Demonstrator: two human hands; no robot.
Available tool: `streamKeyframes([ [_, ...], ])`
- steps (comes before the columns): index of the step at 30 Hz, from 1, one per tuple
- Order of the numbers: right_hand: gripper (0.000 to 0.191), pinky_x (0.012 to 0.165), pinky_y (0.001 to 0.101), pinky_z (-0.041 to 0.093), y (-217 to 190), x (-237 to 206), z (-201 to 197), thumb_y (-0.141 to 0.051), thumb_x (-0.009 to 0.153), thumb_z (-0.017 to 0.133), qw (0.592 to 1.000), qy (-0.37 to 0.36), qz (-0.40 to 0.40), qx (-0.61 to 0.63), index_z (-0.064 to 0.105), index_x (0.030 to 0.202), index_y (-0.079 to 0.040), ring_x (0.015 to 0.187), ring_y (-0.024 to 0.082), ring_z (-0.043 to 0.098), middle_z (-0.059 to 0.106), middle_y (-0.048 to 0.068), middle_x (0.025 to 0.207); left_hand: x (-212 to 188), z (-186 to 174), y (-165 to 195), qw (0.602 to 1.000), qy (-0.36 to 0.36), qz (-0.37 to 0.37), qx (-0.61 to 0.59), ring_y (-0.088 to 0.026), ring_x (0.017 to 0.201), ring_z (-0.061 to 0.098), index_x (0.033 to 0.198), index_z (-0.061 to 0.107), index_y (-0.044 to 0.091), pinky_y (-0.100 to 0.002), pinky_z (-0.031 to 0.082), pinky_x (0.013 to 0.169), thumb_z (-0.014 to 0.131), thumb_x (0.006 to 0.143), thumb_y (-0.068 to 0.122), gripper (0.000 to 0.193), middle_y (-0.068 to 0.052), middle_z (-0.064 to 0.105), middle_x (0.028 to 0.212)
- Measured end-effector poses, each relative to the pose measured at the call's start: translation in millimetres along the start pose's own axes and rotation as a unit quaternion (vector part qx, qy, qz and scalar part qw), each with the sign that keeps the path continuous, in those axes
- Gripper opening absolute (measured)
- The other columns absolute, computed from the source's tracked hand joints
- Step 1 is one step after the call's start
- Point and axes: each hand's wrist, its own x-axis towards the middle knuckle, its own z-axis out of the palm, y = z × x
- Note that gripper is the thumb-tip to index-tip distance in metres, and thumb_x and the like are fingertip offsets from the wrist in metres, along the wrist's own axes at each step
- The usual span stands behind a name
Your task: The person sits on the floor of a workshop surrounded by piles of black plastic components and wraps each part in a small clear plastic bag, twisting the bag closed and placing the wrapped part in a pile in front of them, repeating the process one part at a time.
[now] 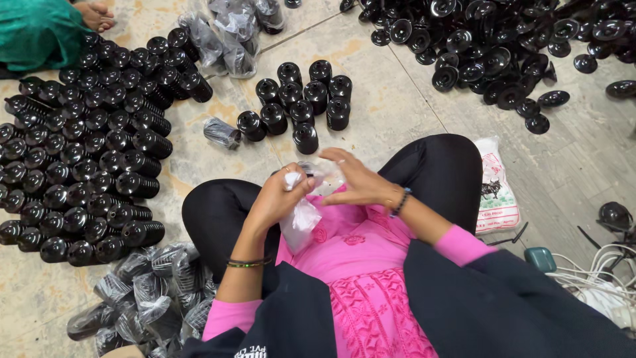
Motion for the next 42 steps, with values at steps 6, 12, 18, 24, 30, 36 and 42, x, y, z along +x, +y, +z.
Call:
streamKeyframes([
  [6,0.034,0.091,0.0365,0.053,31,12,22,-0.03,0.086,0.08,0.992,-0.1,0.04,0.068,0.071,0.105,-0.004,0.106,0.03,0.064,0.063,0.016,0.118,-22,-22,11,0.993,0.025,-0.006,0.113,-0.007,0.064,0.055,0.088,0.063,0.007,-0.027,0.048,0.06,0.074,0.092,0.021,0.018,0.001,0.062,0.069],
  [12,0.023,0.066,0.0351,0.052,46,-13,-6,-0.024,0.091,0.074,0.976,-0.128,0.161,0.067,0.073,0.091,-0.001,0.073,0.025,0.067,0.069,0.011,0.083,-40,-40,-30,0.995,0.066,-0.031,0.061,-0.008,0.068,0.053,0.088,0.062,0.005,-0.027,0.047,0.06,0.073,0.095,0.021,0.021,-0.001,0.061,0.073],
  [18,0.008,0.069,0.0395,0.052,6,-19,-10,-0.012,0.09,0.072,0.994,0.002,0.046,-0.096,0.073,0.091,-0.004,0.078,0.028,0.066,0.067,0.011,0.085,-11,-25,-55,0.941,0.073,-0.157,-0.29,-0.013,0.067,0.062,0.09,0.062,0.005,-0.03,0.053,0.06,0.064,0.098,0.022,0.019,-0.004,0.069,0.078],
  [24,0.013,0.078,0.0443,0.052,-39,-7,13,-0.005,0.077,0.072,0.995,-0.013,-0.063,-0.076,0.072,0.09,-0.006,0.086,0.033,0.064,0.064,0.012,0.091,16,20,-55,0.885,-0.068,-0.133,-0.441,-0.013,0.07,0.065,0.097,0.063,0.003,-0.03,0.055,0.06,0.068,0.098,0.011,0.01,-0.003,0.068,0.084],
  [30,0.008,0.096,0.0358,0.049,-29,-4,-6,-0.011,0.097,0.069,0.984,0.041,0.032,0.173,0.072,0.1,-0.004,0.106,0.025,0.063,0.066,0.01,0.112,5,18,-43,0.927,-0.143,-0.076,-0.339,-0.007,0.071,0.058,0.095,0.059,0.008,-0.023,0.048,0.061,0.069,0.102,0.017,0.016,0.001,0.064,0.082],
  [36,0.021,0.088,0.028,0.053,-17,-14,18,-0.023,0.107,0.059,0.911,0.01,0.229,0.342,0.064,0.114,-0.003,0.095,0.007,0.063,0.07,-0.002,0.1,-12,25,-13,0.996,-0.053,0.069,-0.033,-0.01,0.071,0.057,0.091,0.061,0.004,-0.027,0.048,0.063,0.075,0.096,0.016,0.019,-0.002,0.065,0.079],
  [42,0.027,0.078,0.0265,0.05,-17,-13,15,-0.021,0.092,0.075,0.928,-0.054,0.208,0.303,0.067,0.11,-0.003,0.085,0.006,0.058,0.066,-0.002,0.088,-20,29,-2,0.989,0.085,0.122,0.005,-0.012,0.075,0.065,0.09,0.06,0.003,-0.029,0.053,0.068,0.071,0.096,0.013,0.017,-0.007,0.073,0.085],
])
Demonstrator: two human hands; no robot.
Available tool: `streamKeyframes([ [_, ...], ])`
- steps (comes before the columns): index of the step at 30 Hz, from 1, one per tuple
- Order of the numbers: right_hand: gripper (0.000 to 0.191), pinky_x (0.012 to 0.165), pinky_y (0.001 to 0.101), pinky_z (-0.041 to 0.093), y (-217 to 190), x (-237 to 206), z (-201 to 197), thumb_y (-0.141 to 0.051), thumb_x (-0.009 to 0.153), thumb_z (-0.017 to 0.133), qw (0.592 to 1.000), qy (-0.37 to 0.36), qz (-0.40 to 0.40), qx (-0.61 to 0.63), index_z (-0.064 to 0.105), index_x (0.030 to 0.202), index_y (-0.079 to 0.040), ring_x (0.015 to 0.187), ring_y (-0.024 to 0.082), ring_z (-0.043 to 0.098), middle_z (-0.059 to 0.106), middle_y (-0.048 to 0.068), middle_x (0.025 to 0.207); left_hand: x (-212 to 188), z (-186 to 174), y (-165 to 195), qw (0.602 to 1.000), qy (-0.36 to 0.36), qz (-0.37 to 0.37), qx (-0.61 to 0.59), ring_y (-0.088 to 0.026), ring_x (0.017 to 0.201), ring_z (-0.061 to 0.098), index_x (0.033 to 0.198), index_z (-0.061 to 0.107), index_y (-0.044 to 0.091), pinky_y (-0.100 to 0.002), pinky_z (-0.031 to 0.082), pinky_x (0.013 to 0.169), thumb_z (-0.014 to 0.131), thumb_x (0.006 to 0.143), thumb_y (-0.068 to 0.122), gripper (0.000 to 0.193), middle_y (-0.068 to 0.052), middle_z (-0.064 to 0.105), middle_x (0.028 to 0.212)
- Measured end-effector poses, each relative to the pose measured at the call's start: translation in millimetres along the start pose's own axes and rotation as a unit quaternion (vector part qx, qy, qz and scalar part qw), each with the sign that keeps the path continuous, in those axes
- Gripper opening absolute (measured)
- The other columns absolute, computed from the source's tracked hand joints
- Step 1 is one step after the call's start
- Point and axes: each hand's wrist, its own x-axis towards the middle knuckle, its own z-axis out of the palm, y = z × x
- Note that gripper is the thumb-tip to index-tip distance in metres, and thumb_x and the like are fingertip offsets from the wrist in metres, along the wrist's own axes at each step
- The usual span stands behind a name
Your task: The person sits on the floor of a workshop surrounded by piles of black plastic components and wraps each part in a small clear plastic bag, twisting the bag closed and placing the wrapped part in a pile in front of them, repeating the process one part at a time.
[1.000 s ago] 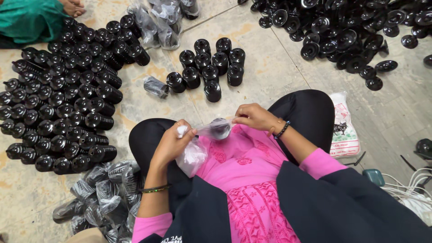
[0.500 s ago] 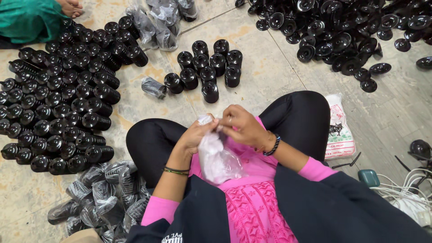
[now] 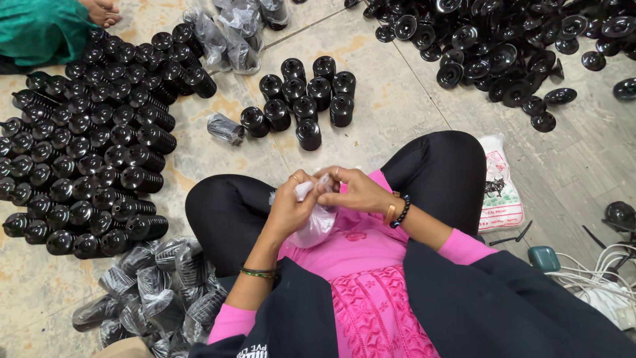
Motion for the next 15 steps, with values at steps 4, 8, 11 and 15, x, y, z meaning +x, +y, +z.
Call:
streamKeyframes([
  [4,0.018,0.069,0.0251,0.046,-11,2,2,-0.022,0.095,0.075,0.998,0.053,-0.021,-0.028,0.079,0.101,-0.006,0.077,0.009,0.057,0.069,0.001,0.086,-5,1,-5,0.999,0.043,0.026,0.006,-0.01,0.077,0.069,0.087,0.058,0.001,-0.026,0.055,0.068,0.071,0.095,0.012,0.018,-0.007,0.075,0.089],
  [8,0.015,0.076,0.0332,0.042,-24,1,11,-0.019,0.087,0.079,0.941,0.152,-0.145,-0.265,0.07,0.083,-0.007,0.076,0.019,0.062,0.066,0.004,0.082,-10,15,-19,0.993,0.118,-0.021,-0.006,-0.009,0.071,0.065,0.087,0.063,0.003,-0.026,0.052,0.064,0.075,0.095,0.013,0.017,-0.005,0.074,0.081],
  [11,0.013,0.093,0.0427,0.034,-31,-5,10,-0.015,0.082,0.077,0.862,0.174,-0.284,-0.382,0.067,0.085,-0.008,0.095,0.029,0.06,0.065,0.011,0.099,-3,18,-34,0.918,0.063,-0.166,-0.355,-0.008,0.072,0.064,0.088,0.06,0.006,-0.027,0.054,0.065,0.072,0.094,0.013,0.015,-0.002,0.07,0.082],
  [15,0.008,0.099,0.0402,0.035,-24,-6,2,-0.01,0.089,0.069,0.928,0.073,-0.258,-0.258,0.064,0.095,-0.007,0.104,0.026,0.063,0.069,0.009,0.108,4,4,-37,0.948,-0.056,-0.181,-0.257,-0.008,0.071,0.063,0.088,0.061,0.006,-0.028,0.052,0.063,0.073,0.094,0.013,0.016,-0.002,0.069,0.081],
])
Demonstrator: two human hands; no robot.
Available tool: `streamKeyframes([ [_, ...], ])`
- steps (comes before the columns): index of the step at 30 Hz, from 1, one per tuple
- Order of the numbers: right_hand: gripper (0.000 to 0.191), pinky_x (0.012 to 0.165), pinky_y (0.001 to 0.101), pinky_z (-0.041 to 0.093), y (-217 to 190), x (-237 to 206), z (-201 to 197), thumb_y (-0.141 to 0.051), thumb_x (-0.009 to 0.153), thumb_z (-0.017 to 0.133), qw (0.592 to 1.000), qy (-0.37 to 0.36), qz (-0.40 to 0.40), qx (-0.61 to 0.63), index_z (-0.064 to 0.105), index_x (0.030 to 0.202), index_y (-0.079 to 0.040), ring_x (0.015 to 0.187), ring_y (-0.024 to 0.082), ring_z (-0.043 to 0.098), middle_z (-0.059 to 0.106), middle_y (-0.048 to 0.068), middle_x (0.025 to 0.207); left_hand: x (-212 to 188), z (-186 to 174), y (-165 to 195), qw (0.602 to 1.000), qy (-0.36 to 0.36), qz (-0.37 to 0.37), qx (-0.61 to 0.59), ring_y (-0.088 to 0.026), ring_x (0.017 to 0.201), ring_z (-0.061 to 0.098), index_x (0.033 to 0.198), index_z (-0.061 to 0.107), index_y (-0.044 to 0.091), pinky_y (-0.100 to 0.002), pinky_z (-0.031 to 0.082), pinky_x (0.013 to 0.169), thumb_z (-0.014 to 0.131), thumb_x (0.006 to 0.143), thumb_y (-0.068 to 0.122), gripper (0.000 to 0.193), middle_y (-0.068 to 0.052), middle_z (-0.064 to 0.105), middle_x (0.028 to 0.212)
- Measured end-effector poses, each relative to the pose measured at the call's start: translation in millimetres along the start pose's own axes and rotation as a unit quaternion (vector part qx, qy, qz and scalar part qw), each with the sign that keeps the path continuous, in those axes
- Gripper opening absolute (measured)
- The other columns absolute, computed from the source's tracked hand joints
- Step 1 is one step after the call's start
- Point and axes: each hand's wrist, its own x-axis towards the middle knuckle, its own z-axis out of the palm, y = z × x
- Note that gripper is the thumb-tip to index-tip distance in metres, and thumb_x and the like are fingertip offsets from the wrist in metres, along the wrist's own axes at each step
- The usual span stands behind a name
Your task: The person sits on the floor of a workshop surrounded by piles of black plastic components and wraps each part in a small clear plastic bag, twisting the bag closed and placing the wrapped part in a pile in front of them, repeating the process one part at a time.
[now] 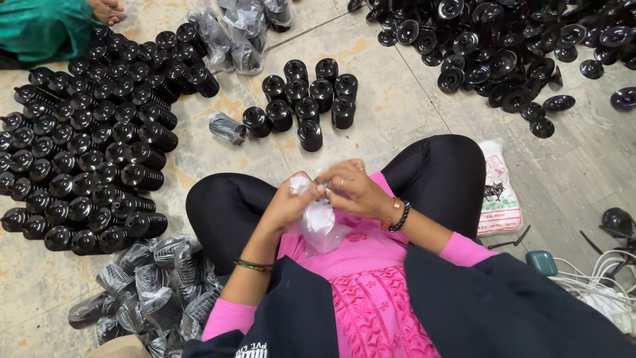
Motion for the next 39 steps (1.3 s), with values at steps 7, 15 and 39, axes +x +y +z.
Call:
streamKeyframes([
  [7,0.009,0.073,0.0387,0.043,20,-15,19,-0.012,0.098,0.062,0.904,0.004,0.342,0.256,0.061,0.093,-0.005,0.074,0.025,0.054,0.063,0.008,0.083,-26,32,19,0.823,0.132,0.304,0.462,-0.033,0.081,0.069,0.099,0.067,0.005,-0.039,0.053,0.07,0.073,0.084,0.006,0.016,-0.013,0.074,0.095],
  [15,0.017,0.099,0.0413,0.046,13,-2,6,-0.002,0.089,0.067,0.998,0.034,0.043,-0.008,0.065,0.106,-0.003,0.11,0.031,0.065,0.068,0.013,0.116,-2,15,0,0.989,0.021,-0.036,-0.144,-0.014,0.077,0.066,0.091,0.062,0.004,-0.033,0.057,0.066,0.072,0.091,0.001,0.01,-0.006,0.071,0.091],
  [39,0.02,0.079,0.0434,0.044,-9,-5,22,-0.007,0.076,0.073,0.986,-0.003,-0.039,-0.164,0.063,0.093,-0.003,0.085,0.032,0.061,0.062,0.014,0.089,24,-29,-8,0.986,0.126,-0.086,-0.065,-0.019,0.064,0.071,0.089,0.072,-0.004,-0.035,0.058,0.056,0.071,0.088,0.003,0.007,-0.009,0.074,0.078],
])
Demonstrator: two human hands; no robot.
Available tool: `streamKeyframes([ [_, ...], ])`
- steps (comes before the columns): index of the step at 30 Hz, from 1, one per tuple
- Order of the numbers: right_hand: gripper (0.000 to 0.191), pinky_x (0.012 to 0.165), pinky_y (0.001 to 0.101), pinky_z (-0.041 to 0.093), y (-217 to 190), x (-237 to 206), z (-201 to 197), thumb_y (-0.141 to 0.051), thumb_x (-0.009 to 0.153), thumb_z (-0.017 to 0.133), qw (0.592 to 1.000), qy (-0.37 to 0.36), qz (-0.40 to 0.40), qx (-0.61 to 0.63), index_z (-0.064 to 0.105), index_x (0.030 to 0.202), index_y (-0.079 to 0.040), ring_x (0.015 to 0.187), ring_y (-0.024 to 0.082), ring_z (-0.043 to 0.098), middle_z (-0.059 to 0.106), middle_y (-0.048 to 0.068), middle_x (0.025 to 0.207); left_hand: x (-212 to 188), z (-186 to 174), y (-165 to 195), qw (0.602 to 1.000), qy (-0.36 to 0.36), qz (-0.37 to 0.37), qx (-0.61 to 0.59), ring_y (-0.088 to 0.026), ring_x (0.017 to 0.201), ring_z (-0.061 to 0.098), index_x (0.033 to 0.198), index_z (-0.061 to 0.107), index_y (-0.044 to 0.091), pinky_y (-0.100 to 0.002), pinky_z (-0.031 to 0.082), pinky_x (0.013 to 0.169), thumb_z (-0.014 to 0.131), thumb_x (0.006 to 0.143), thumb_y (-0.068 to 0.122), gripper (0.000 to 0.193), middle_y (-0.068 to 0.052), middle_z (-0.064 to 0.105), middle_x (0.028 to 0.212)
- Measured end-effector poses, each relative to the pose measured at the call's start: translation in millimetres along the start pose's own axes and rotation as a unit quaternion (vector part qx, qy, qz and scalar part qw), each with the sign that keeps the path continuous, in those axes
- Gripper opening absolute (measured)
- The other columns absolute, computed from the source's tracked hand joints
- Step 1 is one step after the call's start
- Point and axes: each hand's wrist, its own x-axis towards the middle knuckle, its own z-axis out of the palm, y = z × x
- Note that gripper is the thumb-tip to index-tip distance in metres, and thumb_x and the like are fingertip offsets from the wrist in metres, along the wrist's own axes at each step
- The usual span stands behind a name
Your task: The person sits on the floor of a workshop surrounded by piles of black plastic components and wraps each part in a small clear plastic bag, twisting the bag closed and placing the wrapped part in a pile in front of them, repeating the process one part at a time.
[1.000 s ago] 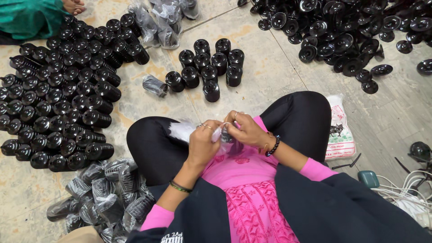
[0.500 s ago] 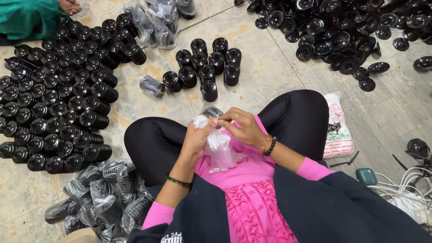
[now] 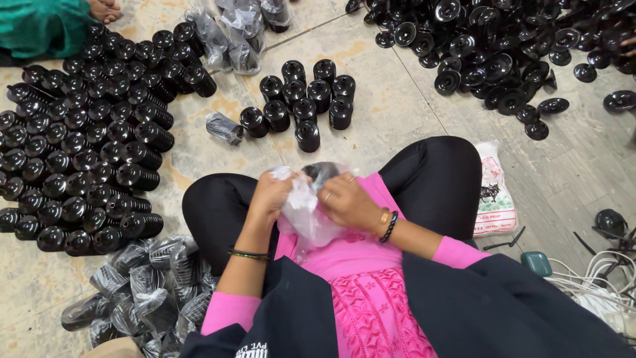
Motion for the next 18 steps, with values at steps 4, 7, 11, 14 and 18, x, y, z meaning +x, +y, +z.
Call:
streamKeyframes([
  [4,0.031,0.091,0.0431,0.045,7,6,-3,-0.004,0.078,0.068,0.997,0.063,0.002,0.052,0.066,0.108,0.001,0.098,0.038,0.061,0.065,0.021,0.105,6,18,-6,0.997,-0.057,0.018,0.052,-0.016,0.066,0.069,0.088,0.072,-0.001,-0.033,0.055,0.057,0.073,0.091,0.006,0.007,-0.008,0.072,0.079],
  [7,0.012,0.092,0.0383,0.049,21,2,-9,-0.004,0.091,0.07,0.982,0.064,0.113,0.137,0.065,0.102,-0.002,0.1,0.03,0.067,0.07,0.012,0.102,-6,22,2,0.987,-0.141,0.055,0.053,-0.014,0.079,0.072,0.089,0.068,0.003,-0.031,0.058,0.071,0.072,0.093,0.01,0.009,-0.007,0.076,0.087],
  [11,0.008,0.08,0.029,0.056,23,-7,-3,-0.007,0.101,0.061,0.905,0.005,0.289,0.313,0.063,0.105,0.0,0.086,0.015,0.071,0.074,0.008,0.093,-36,35,13,0.885,-0.051,0.216,0.41,-0.027,0.067,0.068,0.087,0.066,0.002,-0.038,0.053,0.066,0.076,0.093,0.016,0.018,-0.015,0.07,0.076],
  [14,0.014,0.077,0.0273,0.055,26,-8,-1,-0.005,0.098,0.061,0.91,0.002,0.265,0.319,0.06,0.111,0.002,0.085,0.013,0.067,0.072,0.008,0.095,-52,50,17,0.821,-0.025,0.42,0.386,-0.033,0.086,0.069,0.09,0.06,0.004,-0.039,0.053,0.073,0.073,0.094,0.01,0.014,-0.013,0.072,0.093],
  [18,0.022,0.075,0.0285,0.056,30,-1,-5,-0.002,0.09,0.064,0.937,0.002,0.196,0.289,0.066,0.111,0.003,0.083,0.015,0.068,0.071,0.009,0.1,-60,54,27,0.808,-0.012,0.444,0.387,-0.035,0.086,0.068,0.103,0.067,0.003,-0.041,0.053,0.074,0.069,0.092,0.004,0.011,-0.014,0.071,0.097],
])
